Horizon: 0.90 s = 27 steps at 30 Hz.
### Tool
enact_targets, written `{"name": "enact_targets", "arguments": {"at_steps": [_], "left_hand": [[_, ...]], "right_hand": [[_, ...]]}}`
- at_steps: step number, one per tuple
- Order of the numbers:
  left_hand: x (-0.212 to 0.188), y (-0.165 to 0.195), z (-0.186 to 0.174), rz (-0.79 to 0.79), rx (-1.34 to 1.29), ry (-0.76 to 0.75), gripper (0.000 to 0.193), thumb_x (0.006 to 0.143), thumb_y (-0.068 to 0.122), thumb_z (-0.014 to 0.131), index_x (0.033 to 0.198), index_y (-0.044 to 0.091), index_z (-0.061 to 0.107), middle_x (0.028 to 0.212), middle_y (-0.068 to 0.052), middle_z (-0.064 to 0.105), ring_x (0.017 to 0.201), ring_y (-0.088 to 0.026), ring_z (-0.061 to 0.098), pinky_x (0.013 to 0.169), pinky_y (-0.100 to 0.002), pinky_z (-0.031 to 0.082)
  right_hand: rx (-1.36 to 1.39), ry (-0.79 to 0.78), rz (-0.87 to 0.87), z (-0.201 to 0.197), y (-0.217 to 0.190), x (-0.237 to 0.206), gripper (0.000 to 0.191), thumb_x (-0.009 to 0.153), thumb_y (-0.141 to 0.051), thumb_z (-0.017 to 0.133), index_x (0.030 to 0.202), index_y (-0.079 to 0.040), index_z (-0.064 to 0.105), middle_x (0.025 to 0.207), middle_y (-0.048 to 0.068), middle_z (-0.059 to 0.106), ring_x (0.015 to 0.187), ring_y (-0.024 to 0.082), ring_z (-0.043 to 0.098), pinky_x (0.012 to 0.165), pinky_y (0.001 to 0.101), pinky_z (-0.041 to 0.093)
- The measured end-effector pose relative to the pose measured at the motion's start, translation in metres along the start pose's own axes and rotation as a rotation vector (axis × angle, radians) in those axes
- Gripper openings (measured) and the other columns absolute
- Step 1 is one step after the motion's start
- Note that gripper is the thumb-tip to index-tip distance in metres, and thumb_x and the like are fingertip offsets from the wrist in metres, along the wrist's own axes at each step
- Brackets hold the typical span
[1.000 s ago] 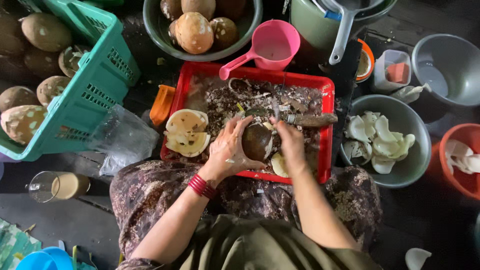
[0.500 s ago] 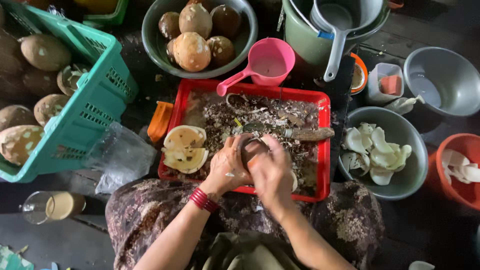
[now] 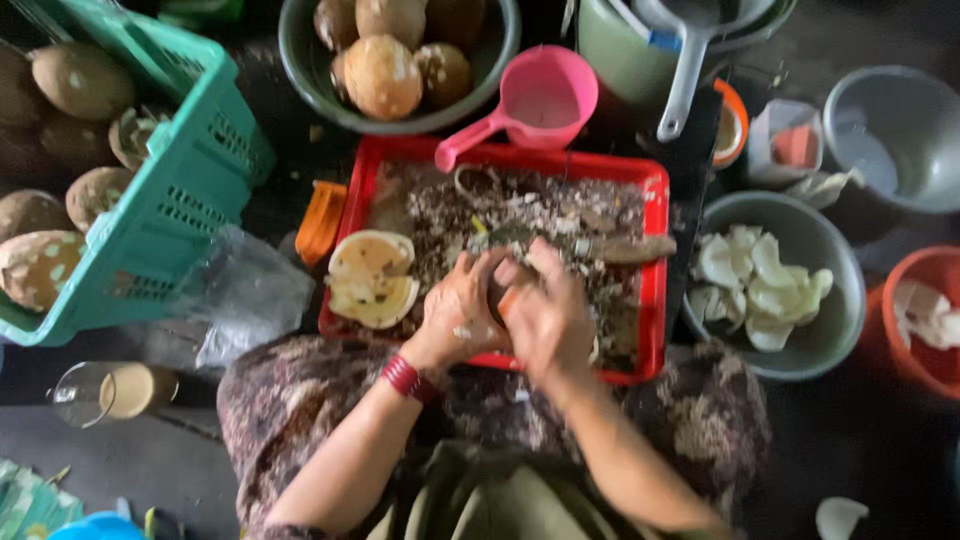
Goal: The person sits on the floor and peels the outer husk off coconuts with a knife, rotating each coconut and cutting away the brown skin to expose the white shell. They place trimmed coconuts in a bowl, discard husk pieces into a red tray, and pick new unpeeled coconuts from a green crate.
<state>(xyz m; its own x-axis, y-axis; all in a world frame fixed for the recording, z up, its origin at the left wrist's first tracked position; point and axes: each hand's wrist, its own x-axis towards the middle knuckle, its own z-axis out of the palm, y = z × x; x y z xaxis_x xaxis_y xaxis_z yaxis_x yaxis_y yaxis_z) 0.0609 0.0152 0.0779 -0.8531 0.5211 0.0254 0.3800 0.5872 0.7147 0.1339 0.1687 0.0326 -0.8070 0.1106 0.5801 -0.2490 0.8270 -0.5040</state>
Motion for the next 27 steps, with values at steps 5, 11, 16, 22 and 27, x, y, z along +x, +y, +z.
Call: {"name": "enact_targets", "arguments": {"at_steps": [5,11,16,22,27], "left_hand": [[-0.002,0.020,-0.007,0.040,0.076,-0.013,0.113,0.037,0.028,0.097,0.139,0.018,0.049,0.132,-0.016,0.056,0.118,-0.039,0.059,0.091,-0.048,0.052],[-0.015,0.022,-0.011,0.077,0.093,0.042,0.119,0.040,0.035,0.098,0.147,0.022,0.047,0.136,-0.018,0.057,0.118,-0.041,0.059,0.093,-0.050,0.052],[-0.004,0.002,-0.002,-0.064,-0.063,0.011,0.104,0.054,0.041,0.096,0.145,0.024,0.049,0.133,-0.014,0.061,0.117,-0.036,0.065,0.095,-0.048,0.054],[-0.005,0.000,0.003,0.019,-0.012,0.021,0.100,0.048,0.040,0.095,0.136,0.023,0.052,0.125,-0.014,0.063,0.112,-0.038,0.066,0.092,-0.047,0.055],[-0.006,-0.001,0.004,0.050,-0.051,0.069,0.093,0.059,0.031,0.091,0.143,0.023,0.051,0.130,-0.013,0.062,0.114,-0.037,0.066,0.091,-0.046,0.057]], "right_hand": [[0.893,-0.229,1.196,0.031,0.057,0.020,0.037,0.098,-0.031,0.063,0.128,-0.010,0.066,0.124,0.012,0.068,0.103,0.016,0.064,0.083,0.0324,0.052],[0.907,-0.258,1.275,0.007,0.066,0.013,0.037,0.096,-0.028,0.059,0.125,-0.009,0.071,0.131,0.005,0.064,0.108,0.019,0.063,0.086,0.0410,0.055],[0.229,0.018,0.182,-0.004,-0.007,-0.003,0.030,0.102,-0.026,0.059,0.120,-0.009,0.077,0.135,0.014,0.066,0.117,0.030,0.069,0.105,0.0353,0.052],[0.738,-0.100,0.762,0.010,0.015,0.017,0.032,0.102,-0.026,0.058,0.118,-0.004,0.076,0.138,0.025,0.065,0.118,0.034,0.065,0.100,0.0353,0.051],[0.209,0.022,0.264,0.009,0.004,-0.011,0.034,0.108,-0.028,0.055,0.118,-0.001,0.073,0.142,0.019,0.063,0.129,0.035,0.063,0.109,0.0387,0.050]]}}
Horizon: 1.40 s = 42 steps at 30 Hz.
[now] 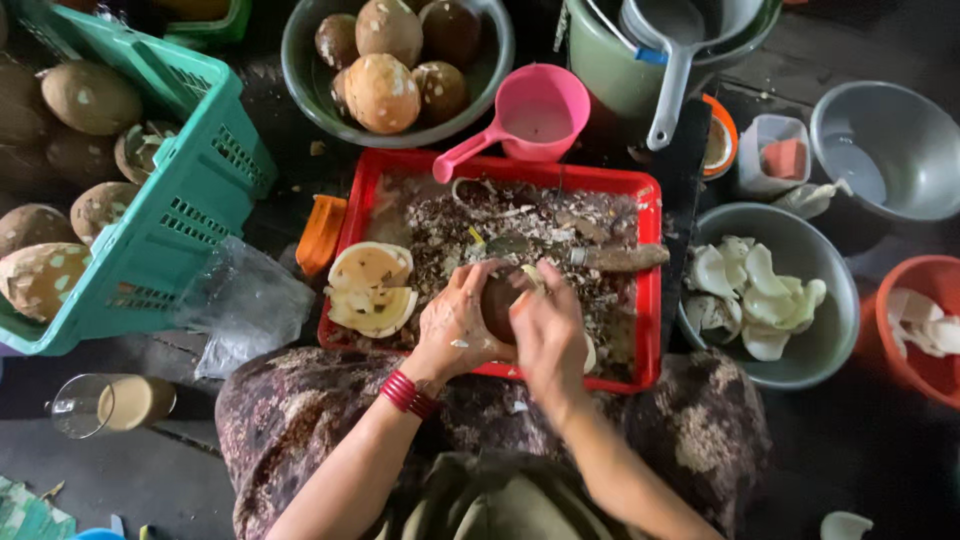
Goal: The person sits on the floor and peels the outer husk off coconuts with a knife, rotating each coconut and cutting away the brown skin to expose the white shell. They place trimmed coconuts in a bowl, discard husk pieces into a red tray, and pick new unpeeled coconuts from a green crate.
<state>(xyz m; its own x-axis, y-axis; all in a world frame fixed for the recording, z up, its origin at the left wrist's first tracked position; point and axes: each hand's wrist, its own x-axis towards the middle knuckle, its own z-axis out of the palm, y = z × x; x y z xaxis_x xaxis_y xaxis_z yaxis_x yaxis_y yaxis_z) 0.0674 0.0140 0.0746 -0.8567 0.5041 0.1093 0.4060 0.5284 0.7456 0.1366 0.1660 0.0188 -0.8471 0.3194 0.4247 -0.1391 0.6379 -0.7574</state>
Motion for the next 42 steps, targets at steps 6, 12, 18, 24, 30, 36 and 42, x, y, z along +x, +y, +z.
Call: {"name": "enact_targets", "arguments": {"at_steps": [6,12,18,24,30,36,42], "left_hand": [[-0.002,0.000,-0.006,0.011,-0.021,-0.040,0.103,0.043,0.031,0.093,0.137,0.021,0.052,0.121,-0.013,0.063,0.109,-0.037,0.066,0.089,-0.045,0.057],[0.002,0.008,-0.006,-0.032,-0.004,-0.031,0.083,0.064,0.029,0.085,0.140,0.022,0.053,0.124,-0.012,0.062,0.115,-0.035,0.064,0.095,-0.045,0.055],[0.002,0.012,-0.015,-0.023,0.003,-0.069,0.105,0.039,0.028,0.094,0.136,0.025,0.053,0.127,-0.011,0.060,0.117,-0.035,0.062,0.095,-0.045,0.053],[-0.002,0.031,-0.013,-0.041,0.078,-0.042,0.107,0.041,0.026,0.094,0.138,0.030,0.052,0.136,-0.009,0.055,0.121,-0.039,0.058,0.095,-0.048,0.052],[-0.007,0.030,-0.016,-0.088,0.076,-0.093,0.113,0.040,0.024,0.093,0.143,0.029,0.046,0.141,-0.009,0.052,0.122,-0.039,0.056,0.096,-0.049,0.051],[-0.007,0.025,-0.015,-0.059,0.066,-0.101,0.113,0.044,0.034,0.096,0.145,0.029,0.046,0.143,-0.011,0.051,0.127,-0.039,0.054,0.101,-0.049,0.050],[-0.008,0.020,-0.012,-0.072,0.055,-0.099,0.120,0.043,0.046,0.099,0.148,0.029,0.043,0.146,-0.013,0.047,0.132,-0.040,0.050,0.105,-0.051,0.046]], "right_hand": [[0.238,-0.043,0.268,0.002,0.001,0.015,0.033,0.105,-0.027,0.057,0.118,-0.003,0.075,0.142,0.025,0.063,0.118,0.034,0.068,0.096,0.0359,0.054],[-0.071,-0.074,0.185,-0.003,-0.016,0.022,0.032,0.100,-0.031,0.058,0.112,-0.007,0.075,0.147,0.013,0.060,0.106,0.028,0.072,0.089,0.0322,0.057],[0.199,-0.046,0.090,0.007,0.027,0.011,0.036,0.106,-0.028,0.058,0.124,-0.001,0.073,0.137,0.022,0.064,0.118,0.026,0.065,0.098,0.0319,0.051],[0.599,-0.190,0.535,0.019,0.096,0.025,0.042,0.102,-0.034,0.058,0.122,0.000,0.073,0.104,0.006,0.077,0.095,0.013,0.068,0.081,0.0299,0.054],[0.636,-0.202,0.608,0.016,0.086,0.017,0.042,0.100,-0.035,0.060,0.118,0.000,0.075,0.106,0.002,0.076,0.094,0.008,0.065,0.082,0.0261,0.051],[0.608,-0.181,0.739,0.015,0.077,0.021,0.042,0.100,-0.036,0.062,0.111,0.002,0.076,0.091,0.005,0.071,0.080,0.012,0.059,0.069,0.0316,0.048],[0.620,-0.206,0.675,0.012,0.071,0.018,0.042,0.100,-0.037,0.060,0.114,-0.001,0.076,0.092,0.004,0.074,0.081,0.010,0.061,0.071,0.0289,0.050]]}}
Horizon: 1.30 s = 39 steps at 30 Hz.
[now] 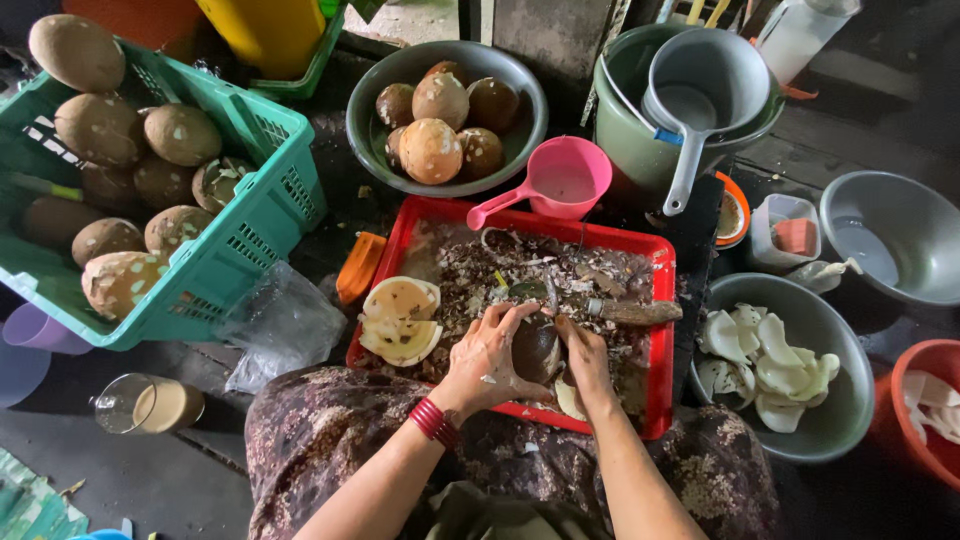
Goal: The person sits on the floor and peels the outer husk off coconuts with a knife, rotating each coconut and cutting away the brown skin to expose the white shell. They place trimmed coconuts in a bowl, discard husk pieces into a red tray, and pick new unpeeled coconuts from a green crate.
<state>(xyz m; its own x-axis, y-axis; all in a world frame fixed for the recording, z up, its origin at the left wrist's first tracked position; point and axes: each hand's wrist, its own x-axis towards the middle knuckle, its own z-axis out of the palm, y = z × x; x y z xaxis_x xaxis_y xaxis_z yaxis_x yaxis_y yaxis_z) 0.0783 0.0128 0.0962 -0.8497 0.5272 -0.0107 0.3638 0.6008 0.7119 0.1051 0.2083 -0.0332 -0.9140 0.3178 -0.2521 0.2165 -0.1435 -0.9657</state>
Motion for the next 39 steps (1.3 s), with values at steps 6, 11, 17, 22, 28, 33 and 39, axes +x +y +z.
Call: {"name": "enact_targets", "arguments": {"at_steps": [6,11,17,22,28,33,39], "left_hand": [[0.000,-0.001,0.002,-0.015,0.002,0.003,0.119,0.044,0.047,0.099,0.148,0.030,0.044,0.148,-0.012,0.047,0.132,-0.040,0.050,0.105,-0.051,0.046],[0.001,-0.006,0.006,0.008,-0.064,0.068,0.117,0.043,0.040,0.098,0.146,0.024,0.044,0.145,-0.014,0.050,0.129,-0.039,0.054,0.103,-0.047,0.049],[0.002,-0.009,0.013,-0.017,-0.052,0.089,0.110,0.044,0.032,0.099,0.142,0.023,0.049,0.143,-0.014,0.053,0.126,-0.037,0.058,0.099,-0.044,0.052],[0.004,-0.006,0.010,-0.053,-0.086,0.048,0.110,0.044,0.032,0.098,0.142,0.022,0.047,0.139,-0.011,0.055,0.124,-0.035,0.060,0.099,-0.044,0.053],[0.002,-0.007,0.009,-0.032,-0.066,0.071,0.109,0.044,0.033,0.098,0.141,0.023,0.048,0.137,-0.011,0.056,0.124,-0.035,0.059,0.099,-0.045,0.051],[0.003,-0.007,0.008,-0.017,-0.073,0.076,0.110,0.044,0.033,0.098,0.142,0.023,0.047,0.138,-0.012,0.055,0.125,-0.036,0.058,0.100,-0.045,0.051],[0.002,-0.005,0.006,-0.056,-0.003,0.069,0.108,0.043,0.030,0.096,0.141,0.025,0.050,0.136,-0.009,0.056,0.122,-0.035,0.059,0.098,-0.045,0.052]], "right_hand": [[-0.032,-0.023,-0.010,0.001,-0.005,0.002,0.042,0.102,-0.037,0.058,0.121,-0.004,0.076,0.097,0.006,0.075,0.085,0.011,0.063,0.075,0.0289,0.051],[-0.074,-0.027,0.053,0.001,-0.008,0.004,0.040,0.103,-0.037,0.054,0.123,-0.009,0.075,0.105,0.004,0.078,0.093,0.010,0.066,0.081,0.0262,0.052],[0.058,-0.045,0.040,-0.005,-0.007,0.006,0.039,0.101,-0.030,0.059,0.124,-0.003,0.075,0.117,0.004,0.076,0.102,0.010,0.065,0.089,0.0261,0.050],[0.116,-0.042,0.123,-0.003,-0.022,0.003,0.040,0.101,-0.033,0.059,0.125,-0.006,0.075,0.124,0.004,0.075,0.111,0.014,0.067,0.096,0.0291,0.049],[0.012,-0.020,0.294,0.010,-0.048,-0.016,0.043,0.097,-0.039,0.052,0.128,-0.016,0.073,0.126,-0.002,0.073,0.111,0.014,0.064,0.081,0.0406,0.050],[0.019,-0.020,0.277,0.006,-0.037,-0.007,0.044,0.097,-0.039,0.053,0.127,-0.015,0.074,0.124,0.001,0.074,0.108,0.016,0.065,0.078,0.0417,0.051],[-0.065,-0.041,0.038,0.002,-0.032,-0.003,0.043,0.102,-0.042,0.057,0.123,-0.010,0.075,0.126,0.007,0.075,0.114,0.019,0.068,0.095,0.0328,0.051]]}}
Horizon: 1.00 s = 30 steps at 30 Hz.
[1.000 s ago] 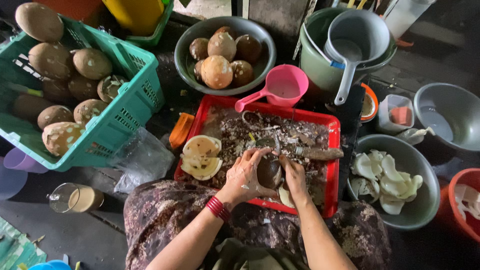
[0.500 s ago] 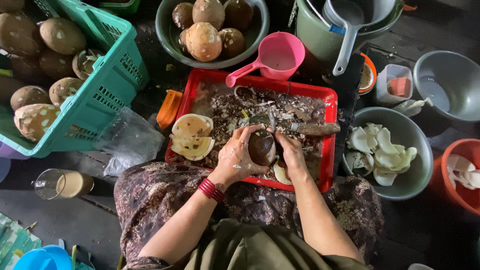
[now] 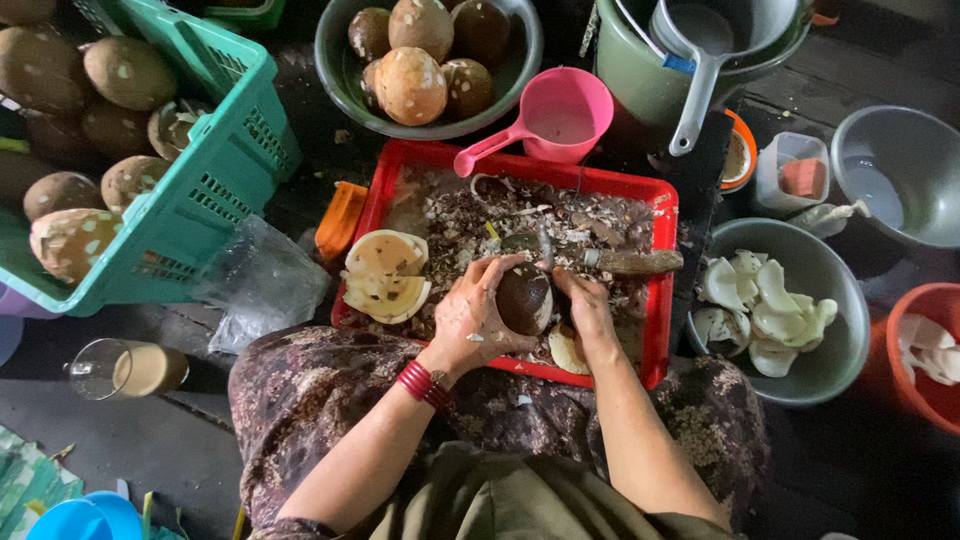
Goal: The person sits on the floor and peels the outer husk off coconuts with a knife, rotating each coconut and cutting away the brown skin to expose the white shell. They place trimmed coconuts in a bowl, discard husk pieces into a red tray, and pick new unpeeled coconuts from a green crate.
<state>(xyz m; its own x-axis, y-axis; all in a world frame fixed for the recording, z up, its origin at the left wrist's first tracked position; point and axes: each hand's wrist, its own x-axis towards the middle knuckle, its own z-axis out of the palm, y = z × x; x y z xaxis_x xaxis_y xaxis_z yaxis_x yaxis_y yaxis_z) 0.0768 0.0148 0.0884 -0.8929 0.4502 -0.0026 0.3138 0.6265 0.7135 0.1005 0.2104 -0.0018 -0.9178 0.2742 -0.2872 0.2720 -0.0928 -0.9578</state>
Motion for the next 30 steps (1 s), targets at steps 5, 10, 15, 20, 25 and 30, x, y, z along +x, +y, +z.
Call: {"name": "enact_targets", "arguments": {"at_steps": [5,10,15,20,25,30], "left_hand": [[0.001,-0.009,0.007,0.064,0.057,0.092,0.103,0.051,0.024,0.091,0.145,0.025,0.051,0.137,-0.009,0.057,0.123,-0.036,0.059,0.096,-0.046,0.053],[0.003,-0.011,0.009,0.114,0.021,0.046,0.098,0.044,0.028,0.090,0.135,0.022,0.054,0.130,-0.010,0.058,0.118,-0.038,0.061,0.094,-0.047,0.054],[0.007,-0.003,0.007,0.095,-0.019,0.064,0.092,0.053,0.030,0.091,0.136,0.021,0.054,0.128,-0.013,0.058,0.116,-0.039,0.060,0.093,-0.048,0.052],[0.004,-0.006,0.004,0.090,-0.031,0.052,0.083,0.059,0.035,0.091,0.134,0.022,0.057,0.116,-0.012,0.062,0.111,-0.037,0.064,0.094,-0.045,0.054],[0.007,-0.008,0.003,0.127,-0.050,0.092,0.098,0.039,0.032,0.093,0.129,0.019,0.056,0.114,-0.013,0.062,0.107,-0.039,0.063,0.090,-0.047,0.053],[0.008,-0.008,0.005,0.102,-0.008,0.066,0.090,0.054,0.031,0.091,0.136,0.019,0.054,0.124,-0.013,0.061,0.116,-0.037,0.061,0.094,-0.046,0.053]], "right_hand": [[-0.518,0.178,-0.860,0.022,-0.001,-0.043,0.033,0.109,-0.035,0.054,0.099,-0.009,0.072,0.123,0.010,0.072,0.120,0.024,0.068,0.113,0.0358,0.051],[-0.282,0.179,-0.536,0.031,-0.002,-0.023,0.032,0.104,-0.026,0.058,0.119,-0.003,0.074,0.133,0.018,0.069,0.119,0.028,0.066,0.107,0.0337,0.050],[-0.220,0.236,-0.549,0.035,0.004,-0.038,0.033,0.105,-0.026,0.058,0.125,-0.004,0.074,0.139,0.016,0.062,0.118,0.028,0.062,0.104,0.0359,0.049],[-0.370,0.261,-0.471,0.035,0.004,-0.039,0.031,0.101,-0.026,0.059,0.120,-0.007,0.075,0.143,0.015,0.059,0.118,0.030,0.065,0.102,0.0367,0.050],[-0.299,0.245,-0.373,0.032,-0.012,-0.023,0.031,0.101,-0.025,0.060,0.118,-0.004,0.074,0.138,0.018,0.061,0.120,0.034,0.063,0.101,0.0394,0.051],[-0.631,0.230,-0.640,0.035,-0.027,-0.042,0.029,0.102,-0.027,0.061,0.116,-0.005,0.076,0.137,0.018,0.064,0.113,0.040,0.062,0.095,0.0449,0.051]]}}
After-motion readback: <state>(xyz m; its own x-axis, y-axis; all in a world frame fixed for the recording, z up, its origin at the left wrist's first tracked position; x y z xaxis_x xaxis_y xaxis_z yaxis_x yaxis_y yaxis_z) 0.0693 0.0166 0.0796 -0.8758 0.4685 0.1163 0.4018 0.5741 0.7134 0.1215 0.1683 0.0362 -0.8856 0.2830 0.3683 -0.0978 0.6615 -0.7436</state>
